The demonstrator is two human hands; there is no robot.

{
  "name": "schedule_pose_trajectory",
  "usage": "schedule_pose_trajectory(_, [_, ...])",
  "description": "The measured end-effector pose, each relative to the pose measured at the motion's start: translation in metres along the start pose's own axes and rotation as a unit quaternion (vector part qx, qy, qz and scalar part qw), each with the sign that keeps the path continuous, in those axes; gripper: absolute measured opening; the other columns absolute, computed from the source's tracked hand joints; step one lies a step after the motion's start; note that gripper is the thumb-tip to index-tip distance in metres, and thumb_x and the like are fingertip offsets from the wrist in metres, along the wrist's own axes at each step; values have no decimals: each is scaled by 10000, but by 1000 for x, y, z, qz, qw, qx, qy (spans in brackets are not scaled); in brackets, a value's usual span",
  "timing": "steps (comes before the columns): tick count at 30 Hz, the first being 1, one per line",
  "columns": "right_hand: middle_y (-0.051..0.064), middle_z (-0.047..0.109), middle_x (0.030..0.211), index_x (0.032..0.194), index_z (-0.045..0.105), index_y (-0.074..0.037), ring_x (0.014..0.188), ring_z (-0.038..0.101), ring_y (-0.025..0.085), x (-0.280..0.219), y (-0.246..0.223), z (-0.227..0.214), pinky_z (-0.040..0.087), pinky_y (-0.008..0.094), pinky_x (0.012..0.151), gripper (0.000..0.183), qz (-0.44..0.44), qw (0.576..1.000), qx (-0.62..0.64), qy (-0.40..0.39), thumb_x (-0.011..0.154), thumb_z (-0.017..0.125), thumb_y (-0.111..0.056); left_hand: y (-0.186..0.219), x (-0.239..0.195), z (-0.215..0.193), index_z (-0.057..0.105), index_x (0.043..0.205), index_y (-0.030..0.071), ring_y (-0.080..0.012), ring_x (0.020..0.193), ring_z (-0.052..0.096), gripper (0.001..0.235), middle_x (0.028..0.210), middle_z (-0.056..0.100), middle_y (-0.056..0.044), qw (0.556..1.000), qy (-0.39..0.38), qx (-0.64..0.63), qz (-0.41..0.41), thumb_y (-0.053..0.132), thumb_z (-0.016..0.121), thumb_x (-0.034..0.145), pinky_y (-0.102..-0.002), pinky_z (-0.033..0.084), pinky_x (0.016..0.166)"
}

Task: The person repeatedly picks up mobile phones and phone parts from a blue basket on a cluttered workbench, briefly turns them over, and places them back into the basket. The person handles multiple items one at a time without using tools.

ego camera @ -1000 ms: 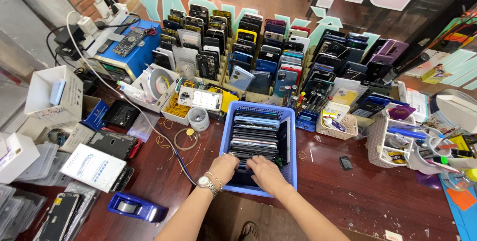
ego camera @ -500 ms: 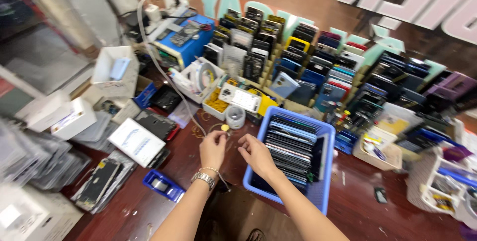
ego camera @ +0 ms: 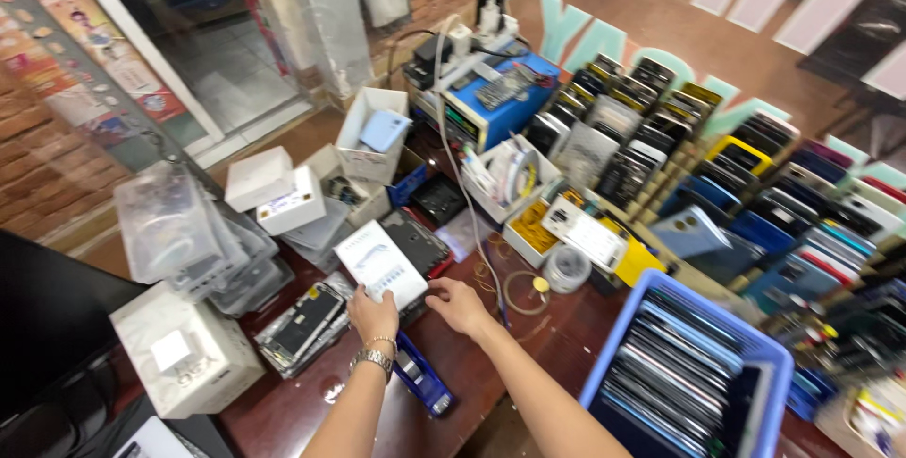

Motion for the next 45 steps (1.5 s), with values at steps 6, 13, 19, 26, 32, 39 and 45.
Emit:
schedule_pose_trajectory(6, [237, 716, 1178, 1285, 622, -5, 1120, 693, 347, 52, 2, 37, 536, 406, 976, 483, 51, 995, -39, 71, 867, 749, -212, -15, 14, 0, 604, 1338, -25, -394, 1235, 583, 568, 1304, 618, -266, 988, -70, -54, -127, 248, 725, 854, -444, 450, 1082])
schedule_pose_trajectory(13, [109, 730, 1080, 1200, 626, -15, 869, 722, 194, 75, 41, 28, 617, 317, 702, 282, 175, 958, 212, 81, 929, 621, -93, 19, 21, -19, 563, 1391, 47, -310, 1176, 633, 547, 1297, 632, -164, 978, -100, -88, -159, 239, 655, 888, -422, 481, 1052])
schedule_pose_trajectory(19, [169, 719, 1137, 1255, 608, 18, 897, 714, 246, 85, 77, -31, 605, 350, 747, 325, 187, 935, 230, 193, 949, 604, -91, 8, 24, -14, 506, 1420, 47, -340, 1298, 502, 621, 1371, 546, -199, 976, -57, -65, -200, 212, 720, 862, -441, 386, 1109])
schedule_pose_trajectory(26, [378, 503, 1327, 1323, 571, 80, 1261, 467, 479, 74, 5, -64, 385, 516, 1041, 587, -73, 928, -96, 352, 805, 775, -105, -23, 28, 12, 530, 1413, -4, -337, 1208, 615, 568, 1384, 576, -216, 961, -47, -125, -243, 169, 665, 889, -415, 466, 1056])
schedule_pose_trajectory(32, [115, 758, 1045, 1131, 754, -92, 943, 748, 244, 81, -12, 29, 580, 349, 877, 256, 7, 999, -2, 36, 890, 691, -150, -42, 36, 24, 629, 1306, -62, -304, 1064, 737, 477, 1178, 747, -214, 940, -45, -221, -255, 133, 646, 871, -383, 543, 948])
schedule_pose_trajectory(39, [118, 750, 1028, 1119, 755, -61, 903, 741, 224, 84, -18, 50, 581, 338, 849, 295, 11, 999, -27, 22, 839, 759, -154, -58, 45, 31, 648, 1281, -53, -290, 1052, 730, 476, 1148, 753, -197, 941, -49, -210, -262, 157, 688, 855, -370, 534, 941])
schedule_pose_trajectory(45, [102, 760, 1007, 1221, 682, -47, 913, 719, 183, 83, -16, 58, 554, 303, 838, 425, 116, 992, 47, -16, 829, 794, -169, -52, 51, 20, 666, 1266, -9, -288, 1043, 709, 452, 1145, 740, -182, 936, -80, -192, -285, 182, 698, 858, -372, 526, 937])
Point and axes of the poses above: each hand's wrist, its own x-axis towards the middle knuckle, its own z-axis out of the palm, y = z × x, the point moved 7 cm from there along x, towards the middle knuckle
